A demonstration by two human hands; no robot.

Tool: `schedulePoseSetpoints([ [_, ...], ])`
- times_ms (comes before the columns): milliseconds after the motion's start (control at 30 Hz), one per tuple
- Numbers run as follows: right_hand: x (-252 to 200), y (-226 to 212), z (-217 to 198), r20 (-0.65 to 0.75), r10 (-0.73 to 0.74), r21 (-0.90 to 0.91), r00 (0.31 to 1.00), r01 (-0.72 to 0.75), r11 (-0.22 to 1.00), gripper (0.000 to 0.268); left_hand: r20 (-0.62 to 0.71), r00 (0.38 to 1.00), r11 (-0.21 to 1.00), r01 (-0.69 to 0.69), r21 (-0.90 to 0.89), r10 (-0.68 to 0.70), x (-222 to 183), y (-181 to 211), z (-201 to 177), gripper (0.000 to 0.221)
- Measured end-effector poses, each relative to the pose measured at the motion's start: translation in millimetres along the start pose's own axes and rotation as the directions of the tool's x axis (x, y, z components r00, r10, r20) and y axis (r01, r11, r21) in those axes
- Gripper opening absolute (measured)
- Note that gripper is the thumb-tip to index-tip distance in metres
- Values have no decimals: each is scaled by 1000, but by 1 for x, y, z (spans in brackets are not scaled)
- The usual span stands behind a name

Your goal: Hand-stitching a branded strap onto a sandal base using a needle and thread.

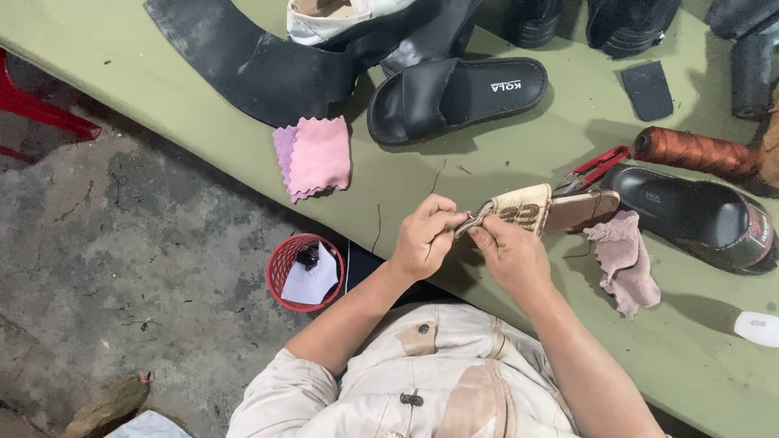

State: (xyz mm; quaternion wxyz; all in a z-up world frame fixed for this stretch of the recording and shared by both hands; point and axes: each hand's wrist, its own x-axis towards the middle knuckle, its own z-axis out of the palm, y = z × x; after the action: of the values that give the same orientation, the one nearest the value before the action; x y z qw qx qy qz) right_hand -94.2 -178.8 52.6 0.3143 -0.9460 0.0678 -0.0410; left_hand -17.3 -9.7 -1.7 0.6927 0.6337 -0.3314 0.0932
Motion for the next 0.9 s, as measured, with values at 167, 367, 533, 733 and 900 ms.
schedulePoseSetpoints([
  [167, 1, 14, 10, 22, 32, 11, 999, -32, 999, 39, 118, 987, 953, -134, 271, 105, 4, 9, -2, 35],
  [367, -1, -3, 1, 122, 69, -255, 990, -36, 966, 42, 133, 986, 912, -141, 385, 97, 7, 0, -3, 21],
  [533, -17, 4, -1, 201, 134, -220, 970, -89, 971, 49, -46, 999, 932, -9, 363, 27, 7, -10, 7, 17],
  [733, -10, 1, 23, 119, 76, -231, 990, -47, 972, 48, -132, 991, 896, 62, 441, -3, 6, -18, 11, 18],
  [900, -7, 19, 39, 249, 158, 208, 956, -211, 955, 36, -169, 984, 871, 134, 473, -59, 1, -34, 14, 18],
])
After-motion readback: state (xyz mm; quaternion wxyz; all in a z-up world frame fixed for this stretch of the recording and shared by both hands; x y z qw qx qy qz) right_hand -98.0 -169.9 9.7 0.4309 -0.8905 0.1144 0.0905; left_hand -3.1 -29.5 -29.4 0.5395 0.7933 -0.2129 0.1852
